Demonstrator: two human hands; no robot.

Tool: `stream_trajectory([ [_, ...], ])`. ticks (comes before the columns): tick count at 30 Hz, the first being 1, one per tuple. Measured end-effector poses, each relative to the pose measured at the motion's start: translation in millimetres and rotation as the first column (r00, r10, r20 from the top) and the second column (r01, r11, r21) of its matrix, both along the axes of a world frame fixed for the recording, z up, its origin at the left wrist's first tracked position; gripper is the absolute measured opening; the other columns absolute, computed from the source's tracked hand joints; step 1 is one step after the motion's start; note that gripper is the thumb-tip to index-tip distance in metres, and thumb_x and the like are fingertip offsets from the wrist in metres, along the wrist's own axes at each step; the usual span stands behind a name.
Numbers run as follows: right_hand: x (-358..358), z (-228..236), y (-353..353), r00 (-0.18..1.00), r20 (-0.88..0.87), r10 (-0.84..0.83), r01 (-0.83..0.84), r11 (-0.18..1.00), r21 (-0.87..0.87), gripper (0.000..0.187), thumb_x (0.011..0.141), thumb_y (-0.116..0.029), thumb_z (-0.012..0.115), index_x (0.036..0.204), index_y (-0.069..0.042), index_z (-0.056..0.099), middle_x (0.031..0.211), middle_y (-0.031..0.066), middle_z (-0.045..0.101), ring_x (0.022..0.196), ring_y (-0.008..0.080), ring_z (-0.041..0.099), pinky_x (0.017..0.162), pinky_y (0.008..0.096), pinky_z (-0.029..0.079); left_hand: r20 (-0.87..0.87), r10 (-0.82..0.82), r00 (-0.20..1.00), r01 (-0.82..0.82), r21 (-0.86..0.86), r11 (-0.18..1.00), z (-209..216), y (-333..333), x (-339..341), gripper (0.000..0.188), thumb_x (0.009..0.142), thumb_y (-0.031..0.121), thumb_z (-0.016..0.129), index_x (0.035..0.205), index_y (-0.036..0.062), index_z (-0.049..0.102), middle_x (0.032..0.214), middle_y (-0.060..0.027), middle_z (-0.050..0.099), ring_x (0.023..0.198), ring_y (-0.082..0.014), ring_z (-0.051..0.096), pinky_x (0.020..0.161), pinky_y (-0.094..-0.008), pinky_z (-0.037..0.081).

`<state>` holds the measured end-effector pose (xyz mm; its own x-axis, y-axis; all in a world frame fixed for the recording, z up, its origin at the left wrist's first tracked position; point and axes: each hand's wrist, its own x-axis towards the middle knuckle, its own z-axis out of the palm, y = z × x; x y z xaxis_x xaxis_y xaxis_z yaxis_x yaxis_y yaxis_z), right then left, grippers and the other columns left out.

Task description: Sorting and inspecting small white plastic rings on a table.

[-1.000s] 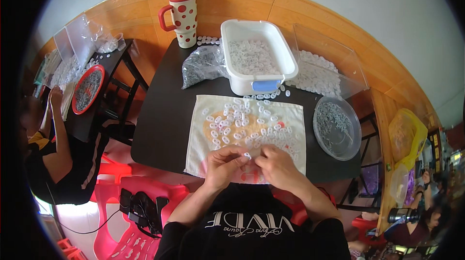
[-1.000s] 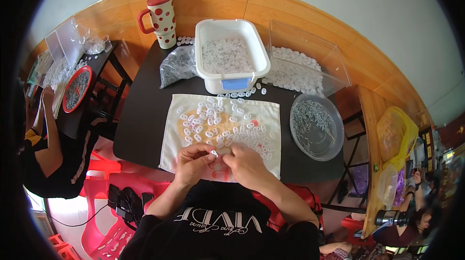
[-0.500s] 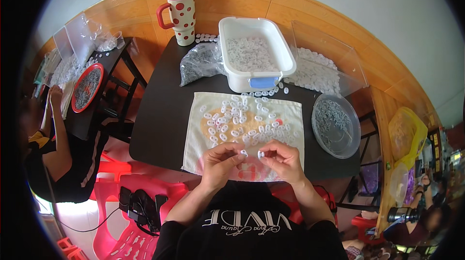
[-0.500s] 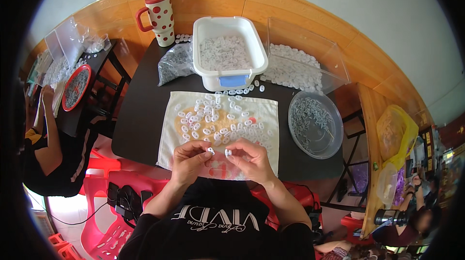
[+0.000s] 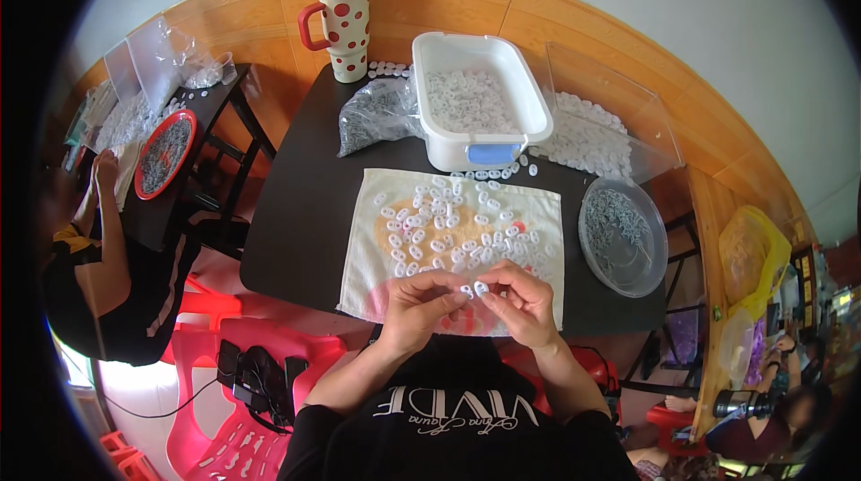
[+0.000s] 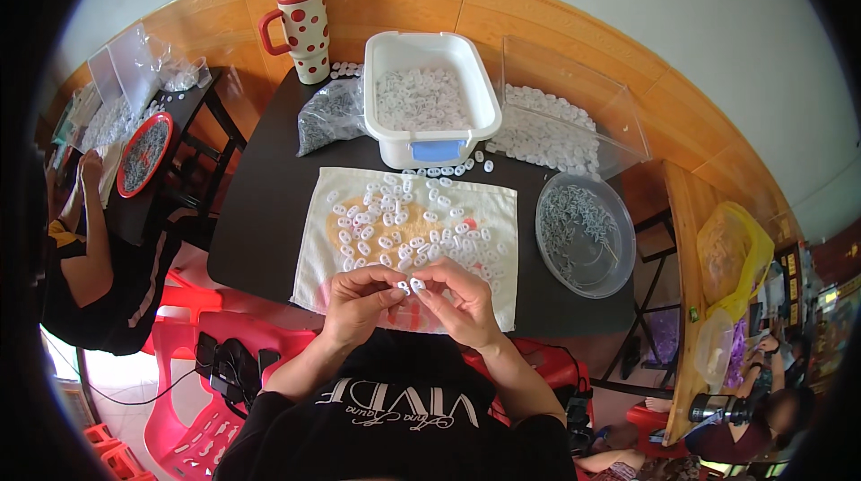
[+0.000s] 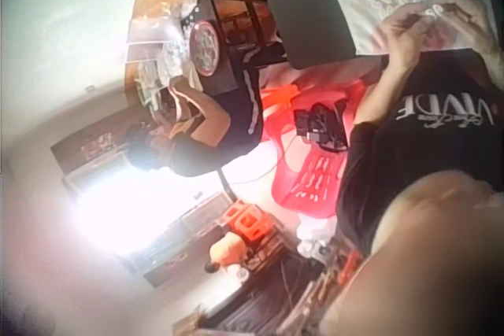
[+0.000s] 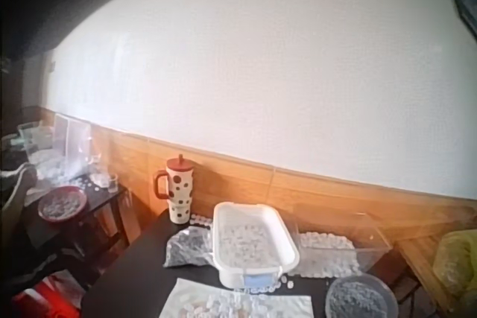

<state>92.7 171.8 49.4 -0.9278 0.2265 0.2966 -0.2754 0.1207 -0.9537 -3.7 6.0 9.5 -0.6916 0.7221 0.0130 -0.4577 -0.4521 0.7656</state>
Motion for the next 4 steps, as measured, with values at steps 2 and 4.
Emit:
stream_trajectory([
  [2,-0.3,0.4,-1.2,1.0,-0.004,-0.012,0.012,0.999,0.048,0.023,0.09,0.008,0.062,0.112,0.004,0.067,0.098,0.0086,0.064,0.082,0.0116,0.057,0.073,0.0236,0.045,-0.021,0.001,1.0,0.0,0.013,1.0,0.3,0.1,0.2,0.018,0.09,-0.01,0.064,0.106,-0.0047,0.071,0.092,-0.0106,0.071,0.072,-0.0124,0.065,0.06,-0.0239,0.054],
  [4,-0.6,1.1,-1.7,1.0,-0.009,-0.024,0.025,0.995,0.096,0.024,0.09,0.007,0.062,0.114,0.003,0.067,0.098,0.0086,0.064,0.082,0.0119,0.058,0.074,0.0234,0.045,-0.06,-0.022,0.998,0.023,0.009,1.0,-2.4,-0.8,-0.7,0.023,0.091,-0.006,0.067,0.113,0.0005,0.071,0.09,-0.0061,0.072,0.072,-0.0103,0.067,0.064,-0.0227,0.055],
])
